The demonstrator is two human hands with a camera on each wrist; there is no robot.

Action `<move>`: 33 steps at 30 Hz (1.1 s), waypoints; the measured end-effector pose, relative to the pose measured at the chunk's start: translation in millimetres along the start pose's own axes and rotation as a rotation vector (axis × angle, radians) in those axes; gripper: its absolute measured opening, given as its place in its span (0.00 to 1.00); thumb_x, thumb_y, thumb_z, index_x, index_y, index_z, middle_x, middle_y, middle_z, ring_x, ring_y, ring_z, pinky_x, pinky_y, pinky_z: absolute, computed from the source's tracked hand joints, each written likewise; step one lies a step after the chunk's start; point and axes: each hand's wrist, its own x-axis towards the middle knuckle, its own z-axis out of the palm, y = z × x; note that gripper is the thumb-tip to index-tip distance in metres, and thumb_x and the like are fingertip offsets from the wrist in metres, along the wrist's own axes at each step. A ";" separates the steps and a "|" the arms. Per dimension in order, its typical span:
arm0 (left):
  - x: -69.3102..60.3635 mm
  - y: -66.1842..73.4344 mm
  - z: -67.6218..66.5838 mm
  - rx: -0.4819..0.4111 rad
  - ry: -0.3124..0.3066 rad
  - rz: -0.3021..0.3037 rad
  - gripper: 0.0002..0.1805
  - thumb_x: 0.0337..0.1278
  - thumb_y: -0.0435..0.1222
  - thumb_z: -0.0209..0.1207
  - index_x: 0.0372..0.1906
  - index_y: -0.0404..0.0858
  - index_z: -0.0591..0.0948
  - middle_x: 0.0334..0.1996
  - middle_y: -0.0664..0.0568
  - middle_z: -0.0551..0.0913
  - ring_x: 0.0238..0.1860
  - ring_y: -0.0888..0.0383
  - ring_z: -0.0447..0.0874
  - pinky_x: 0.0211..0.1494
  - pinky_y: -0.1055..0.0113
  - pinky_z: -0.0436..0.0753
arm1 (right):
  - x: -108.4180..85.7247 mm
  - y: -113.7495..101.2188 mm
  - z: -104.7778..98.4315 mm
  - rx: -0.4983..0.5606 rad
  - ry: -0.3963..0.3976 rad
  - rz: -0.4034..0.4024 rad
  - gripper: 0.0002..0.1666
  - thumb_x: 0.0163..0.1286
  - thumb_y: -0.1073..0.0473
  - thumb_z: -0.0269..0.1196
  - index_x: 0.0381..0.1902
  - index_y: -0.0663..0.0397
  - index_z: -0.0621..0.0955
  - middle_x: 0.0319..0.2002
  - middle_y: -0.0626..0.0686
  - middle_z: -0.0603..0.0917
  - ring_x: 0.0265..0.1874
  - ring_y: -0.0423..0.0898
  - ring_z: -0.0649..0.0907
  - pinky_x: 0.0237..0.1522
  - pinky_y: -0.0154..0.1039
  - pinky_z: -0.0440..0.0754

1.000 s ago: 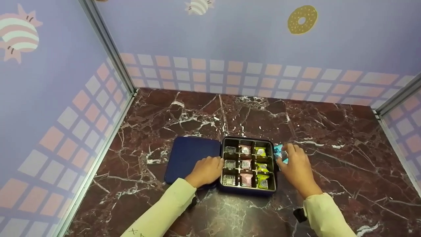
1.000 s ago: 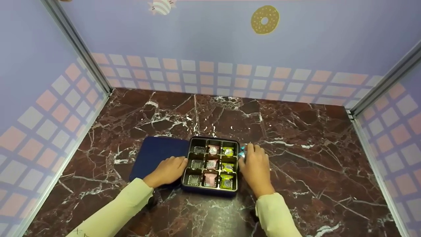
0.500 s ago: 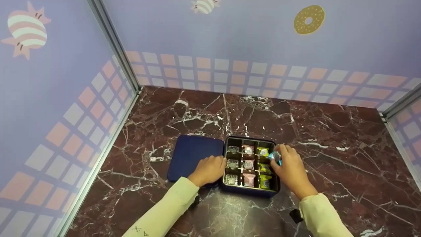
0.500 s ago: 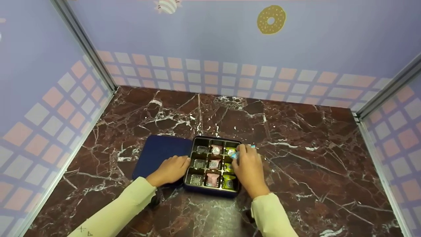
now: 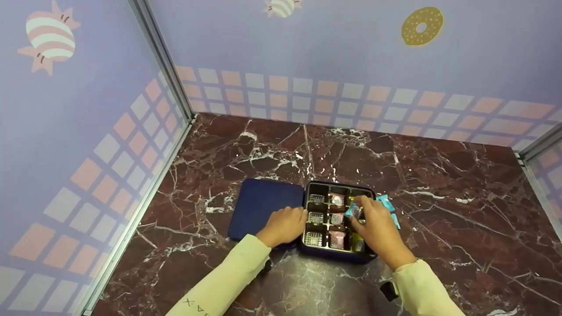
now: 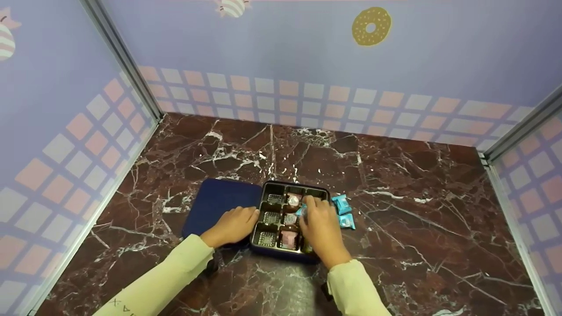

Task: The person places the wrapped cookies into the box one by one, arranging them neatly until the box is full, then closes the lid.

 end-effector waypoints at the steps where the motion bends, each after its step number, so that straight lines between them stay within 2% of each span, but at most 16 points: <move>1: 0.4 0.3 0.3 0.005 0.003 0.003 0.23 0.75 0.45 0.36 0.20 0.46 0.69 0.16 0.55 0.68 0.21 0.55 0.74 0.28 0.57 0.76 | -0.2 -1.7 0.5 0.000 -0.004 -0.003 0.22 0.55 0.64 0.71 0.48 0.57 0.77 0.43 0.59 0.84 0.43 0.60 0.82 0.47 0.55 0.79; 9: 1.4 1.4 -0.5 0.023 0.013 0.006 0.23 0.75 0.45 0.36 0.19 0.46 0.68 0.16 0.55 0.68 0.21 0.53 0.76 0.26 0.56 0.75 | -1.7 -13.6 6.1 0.001 -0.030 -0.022 0.24 0.54 0.63 0.72 0.48 0.54 0.77 0.38 0.56 0.85 0.37 0.56 0.82 0.45 0.53 0.78; 18: 0.8 0.6 -0.5 0.022 0.017 0.004 0.24 0.75 0.45 0.36 0.19 0.47 0.68 0.16 0.54 0.68 0.21 0.52 0.76 0.27 0.55 0.76 | -3.7 -24.8 12.1 0.003 -0.020 -0.077 0.23 0.52 0.62 0.74 0.46 0.53 0.78 0.39 0.54 0.86 0.39 0.54 0.82 0.47 0.53 0.78; 27: 0.4 1.1 -0.3 0.019 0.013 0.002 0.23 0.75 0.45 0.36 0.20 0.46 0.68 0.16 0.54 0.68 0.22 0.52 0.77 0.28 0.55 0.77 | -7.9 -31.9 14.8 0.033 -0.040 -0.092 0.24 0.52 0.62 0.74 0.47 0.53 0.78 0.40 0.55 0.85 0.42 0.55 0.83 0.48 0.52 0.79; 33: 0.2 1.0 0.1 0.031 0.010 0.003 0.24 0.75 0.45 0.35 0.20 0.46 0.68 0.16 0.54 0.70 0.23 0.52 0.78 0.28 0.54 0.77 | -10.4 -36.5 18.6 0.046 -0.045 -0.133 0.26 0.50 0.62 0.75 0.46 0.51 0.77 0.37 0.53 0.84 0.36 0.54 0.82 0.42 0.50 0.79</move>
